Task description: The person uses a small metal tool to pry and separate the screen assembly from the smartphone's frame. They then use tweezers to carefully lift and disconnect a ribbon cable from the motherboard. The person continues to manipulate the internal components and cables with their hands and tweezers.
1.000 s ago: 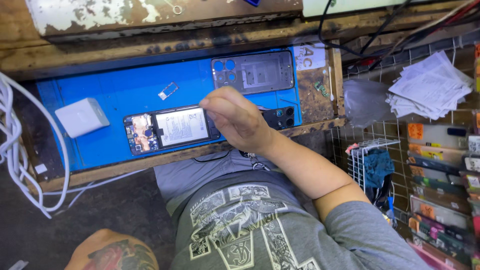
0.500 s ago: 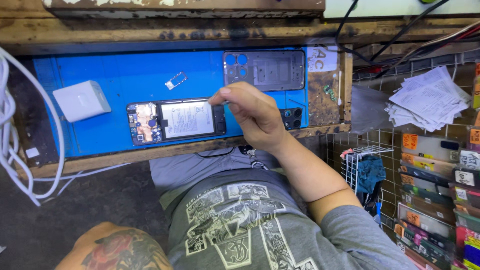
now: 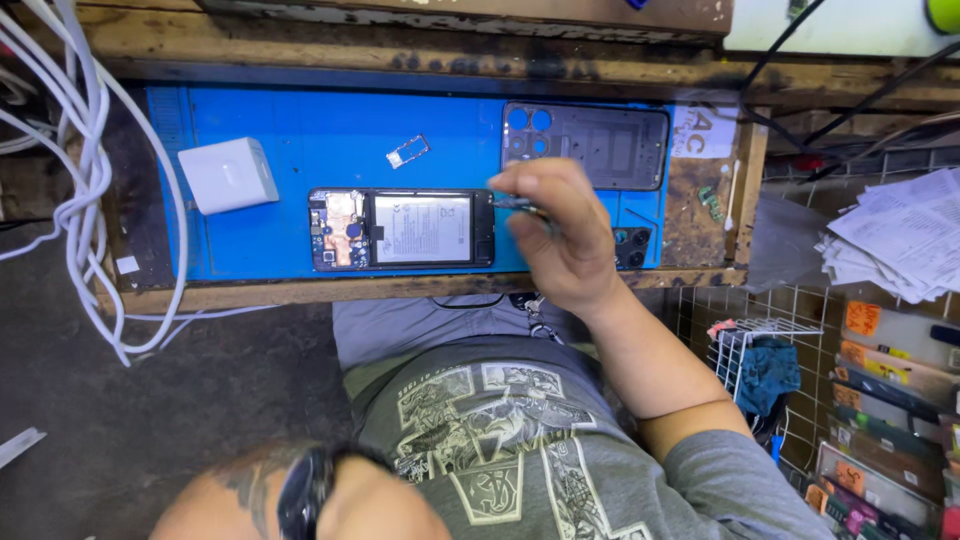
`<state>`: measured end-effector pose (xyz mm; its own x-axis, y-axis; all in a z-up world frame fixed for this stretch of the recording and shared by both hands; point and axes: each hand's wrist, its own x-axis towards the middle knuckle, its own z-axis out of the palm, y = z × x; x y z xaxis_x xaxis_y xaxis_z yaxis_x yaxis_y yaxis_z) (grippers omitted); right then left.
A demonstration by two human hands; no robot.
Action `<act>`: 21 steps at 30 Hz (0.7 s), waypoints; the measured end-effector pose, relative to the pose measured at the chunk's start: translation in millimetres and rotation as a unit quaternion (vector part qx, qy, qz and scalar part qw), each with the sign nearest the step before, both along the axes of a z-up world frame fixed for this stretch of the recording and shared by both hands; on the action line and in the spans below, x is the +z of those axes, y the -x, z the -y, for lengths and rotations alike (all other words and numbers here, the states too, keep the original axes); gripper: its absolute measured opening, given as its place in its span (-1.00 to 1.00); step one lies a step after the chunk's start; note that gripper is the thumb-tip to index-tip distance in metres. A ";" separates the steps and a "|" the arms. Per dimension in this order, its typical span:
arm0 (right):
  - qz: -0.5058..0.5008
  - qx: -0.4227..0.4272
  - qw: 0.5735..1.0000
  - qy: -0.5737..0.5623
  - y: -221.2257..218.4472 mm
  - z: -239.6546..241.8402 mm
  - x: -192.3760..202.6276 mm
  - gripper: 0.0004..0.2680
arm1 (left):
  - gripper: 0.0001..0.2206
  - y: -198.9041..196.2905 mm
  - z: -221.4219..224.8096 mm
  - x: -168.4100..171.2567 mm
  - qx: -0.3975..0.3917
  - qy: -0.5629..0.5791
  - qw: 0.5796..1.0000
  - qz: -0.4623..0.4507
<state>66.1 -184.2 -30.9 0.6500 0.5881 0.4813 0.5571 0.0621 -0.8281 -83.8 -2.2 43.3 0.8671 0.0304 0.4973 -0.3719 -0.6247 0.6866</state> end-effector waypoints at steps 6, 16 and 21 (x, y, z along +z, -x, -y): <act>0.050 0.009 0.999 0.015 0.2 -0.4 5.7 -0.66 | -0.76 -26.9 -9.3 -26.6 0.058 -0.032 0.997 -0.033; 0.021 -0.014 0.999 0.028 2.3 3.5 -8.0 -0.59 | -0.76 -61.3 -2.7 -56.8 0.069 -0.130 0.982 -0.120; -0.005 0.007 1.000 0.003 8.2 6.0 -14.9 -0.55 | -0.76 -61.5 0.5 -59.4 0.051 -0.119 0.983 -0.129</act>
<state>57.8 -190.2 -45.8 0.6464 0.5997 0.4718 0.5478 0.0657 -0.8340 -22.4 -2.7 -16.1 0.9635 0.0335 0.2657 -0.1320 -0.8038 0.5801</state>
